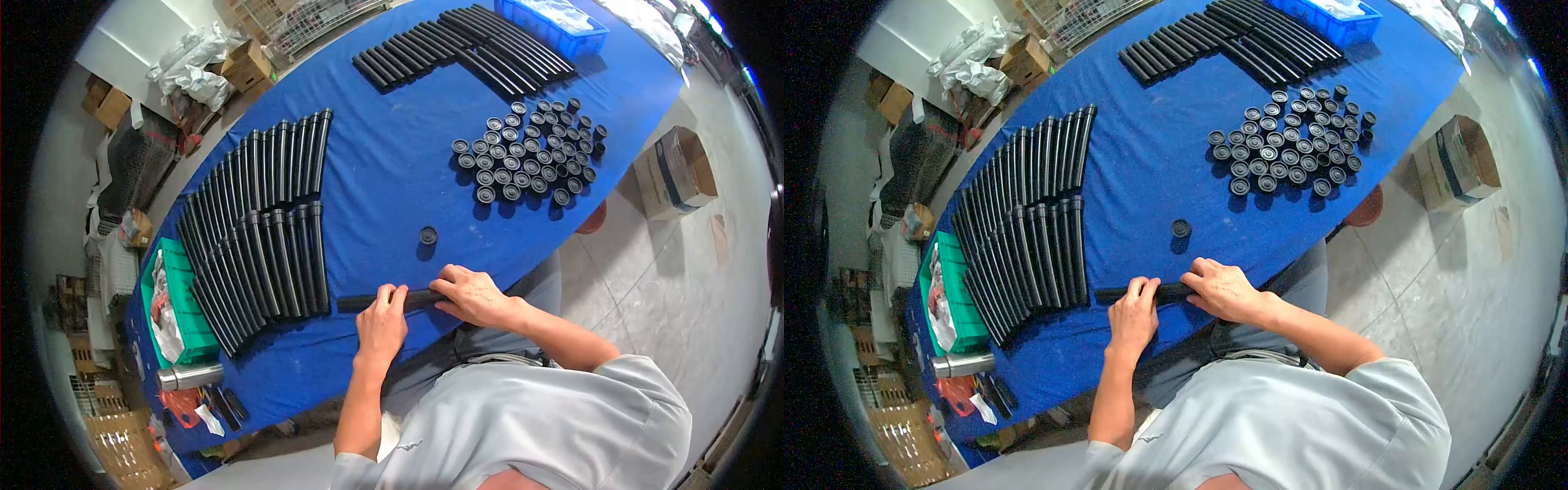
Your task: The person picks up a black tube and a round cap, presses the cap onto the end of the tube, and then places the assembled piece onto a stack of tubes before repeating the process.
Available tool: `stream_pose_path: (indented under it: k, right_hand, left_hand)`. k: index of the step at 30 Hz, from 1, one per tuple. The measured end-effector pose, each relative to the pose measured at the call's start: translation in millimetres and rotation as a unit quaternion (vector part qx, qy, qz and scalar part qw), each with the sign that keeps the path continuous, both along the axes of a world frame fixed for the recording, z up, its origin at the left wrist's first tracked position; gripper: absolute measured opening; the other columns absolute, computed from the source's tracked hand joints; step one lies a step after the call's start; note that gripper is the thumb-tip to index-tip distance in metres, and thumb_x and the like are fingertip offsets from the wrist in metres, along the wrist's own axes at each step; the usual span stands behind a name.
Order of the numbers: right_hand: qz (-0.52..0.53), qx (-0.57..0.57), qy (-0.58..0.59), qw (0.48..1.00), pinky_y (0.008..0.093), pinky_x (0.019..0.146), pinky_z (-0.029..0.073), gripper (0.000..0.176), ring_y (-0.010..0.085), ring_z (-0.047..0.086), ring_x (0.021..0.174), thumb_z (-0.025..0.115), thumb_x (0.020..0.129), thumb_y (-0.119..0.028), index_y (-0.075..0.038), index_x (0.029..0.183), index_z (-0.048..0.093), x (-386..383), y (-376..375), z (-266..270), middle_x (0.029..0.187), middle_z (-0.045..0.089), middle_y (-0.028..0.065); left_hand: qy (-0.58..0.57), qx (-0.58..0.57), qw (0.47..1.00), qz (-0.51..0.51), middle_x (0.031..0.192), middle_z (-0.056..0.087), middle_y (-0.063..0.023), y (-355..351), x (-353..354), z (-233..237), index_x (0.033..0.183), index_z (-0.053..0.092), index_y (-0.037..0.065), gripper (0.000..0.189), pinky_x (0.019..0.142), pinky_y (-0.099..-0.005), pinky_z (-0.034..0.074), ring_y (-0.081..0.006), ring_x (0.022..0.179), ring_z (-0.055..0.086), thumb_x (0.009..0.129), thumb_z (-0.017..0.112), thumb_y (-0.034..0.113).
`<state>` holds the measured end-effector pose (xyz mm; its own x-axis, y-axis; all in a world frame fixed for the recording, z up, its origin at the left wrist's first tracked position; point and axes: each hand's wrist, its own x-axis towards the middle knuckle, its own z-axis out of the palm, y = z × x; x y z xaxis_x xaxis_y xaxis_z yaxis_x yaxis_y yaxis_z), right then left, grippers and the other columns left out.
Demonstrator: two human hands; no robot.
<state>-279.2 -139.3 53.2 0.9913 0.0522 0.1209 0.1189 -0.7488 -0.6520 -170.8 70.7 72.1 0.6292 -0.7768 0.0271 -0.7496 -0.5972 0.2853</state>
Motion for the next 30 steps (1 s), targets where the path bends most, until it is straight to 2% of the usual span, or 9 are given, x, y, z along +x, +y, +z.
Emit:
stream_pose_path:
  k: [6, 8, 10, 12, 17, 23, 26, 28, 30]
  right_hand:
    - [0.057, 0.187, 0.002, 0.981, 0.0471, 0.078, 0.055, 0.034, 0.0394, 0.067, 0.094, 0.075, 0.089, -0.019, -0.002, 0.116, 0.065, 18, 12, -9, 0.101, 0.066, 0.0184]
    - [0.057, 0.233, -0.038, 0.97, 0.0431, 0.075, 0.055, 0.034, 0.0335, 0.069, 0.086, 0.076, 0.089, -0.018, -0.002, 0.118, 0.066, 26, 27, -13, 0.099, 0.068, 0.0169]
    - [0.006, 0.334, 0.079, 0.939, 0.0383, 0.071, 0.055, 0.035, 0.0249, 0.068, 0.08, 0.077, 0.09, -0.018, -0.001, 0.118, 0.067, 28, 38, 0, 0.097, 0.07, 0.0147]
    - [-0.007, 0.377, 0.081, 0.923, 0.033, 0.067, 0.052, 0.034, 0.016, 0.063, 0.075, 0.078, 0.091, -0.021, -0.002, 0.118, 0.068, 31, 45, -4, 0.09, 0.069, 0.01]
    - [0.003, 0.405, 0.073, 0.911, 0.0308, 0.061, 0.048, 0.035, 0.0115, 0.058, 0.068, 0.081, 0.09, -0.022, -0.004, 0.117, 0.069, 28, 45, -17, 0.079, 0.065, 0.0056]
    - [0.053, 0.481, 0.071, 0.872, 0.0286, 0.066, 0.049, 0.041, 0.0082, 0.06, 0.073, 0.079, 0.089, -0.013, -0.007, 0.128, 0.069, 27, 31, -25, 0.081, 0.067, 0.0028]
    - [0.068, 0.521, 0.067, 0.848, 0.029, 0.066, 0.049, 0.043, 0.0083, 0.06, 0.073, 0.079, 0.089, -0.014, -0.007, 0.13, 0.068, 26, 32, -34, 0.082, 0.068, 0.0029]
    - [0.074, 0.503, 0.041, 0.86, 0.0293, 0.066, 0.049, 0.044, 0.0084, 0.06, 0.072, 0.079, 0.089, -0.015, -0.008, 0.131, 0.068, 25, 29, -29, 0.083, 0.069, 0.0026]
    - [0.078, 0.497, 0.024, 0.864, 0.0294, 0.066, 0.049, 0.044, 0.0085, 0.06, 0.072, 0.079, 0.089, -0.016, -0.008, 0.132, 0.069, 25, 29, -28, 0.084, 0.07, 0.0025]
  left_hand:
    - [-0.02, -0.023, 0.999, 0.044, 0.117, 0.069, -0.0124, 33, -22, 7, 0.132, 0.066, 0.011, 0.037, 0.074, -0.047, 0.06, -0.0357, 0.092, 0.073, 0.096, 0.062, 0.007]
    - [-0.011, -0.015, 0.998, 0.061, 0.119, 0.07, -0.0134, 42, -25, 13, 0.135, 0.064, 0.01, 0.039, 0.077, -0.0453, 0.06, -0.0357, 0.094, 0.073, 0.096, 0.061, 0.006]
    - [0.011, -0.01, 0.996, 0.085, 0.119, 0.069, -0.0148, 50, -29, 22, 0.136, 0.063, 0.009, 0.042, 0.081, -0.0449, 0.06, -0.0353, 0.098, 0.073, 0.095, 0.064, 0.007]
    - [0.006, -0.066, 0.992, 0.105, 0.121, 0.069, -0.0159, 54, -33, 24, 0.137, 0.062, 0.008, 0.047, 0.086, -0.0454, 0.058, -0.0356, 0.104, 0.071, 0.09, 0.07, 0.008]
    - [-0.053, -0.081, 0.989, 0.109, 0.125, 0.065, -0.0182, 50, -31, 29, 0.132, 0.062, 0.005, 0.061, 0.1, -0.0474, 0.05, -0.0381, 0.115, 0.062, 0.075, 0.083, 0.006]
    - [0.031, -0.134, 0.983, 0.119, 0.115, 0.068, -0.0183, 52, -23, -3, 0.121, 0.064, 0.002, 0.045, 0.095, -0.0456, 0.052, -0.0384, 0.106, 0.066, 0.078, 0.074, -0.001]
    - [0.103, -0.146, 0.977, 0.119, 0.107, 0.07, -0.0171, 46, -20, 7, 0.116, 0.066, 0.001, 0.036, 0.09, -0.0402, 0.055, -0.0344, 0.099, 0.069, 0.08, 0.072, -0.003]
    - [0.168, -0.139, 0.969, 0.113, 0.104, 0.069, -0.0163, 39, -18, 23, 0.114, 0.067, 0.0, 0.033, 0.09, -0.0389, 0.055, -0.0325, 0.098, 0.07, 0.081, 0.072, -0.002]
    - [0.197, -0.125, 0.968, 0.098, 0.11, 0.067, -0.0161, 37, -16, 32, 0.115, 0.068, -0.002, 0.032, 0.095, -0.0376, 0.053, -0.0302, 0.104, 0.068, 0.083, 0.073, 0.0]
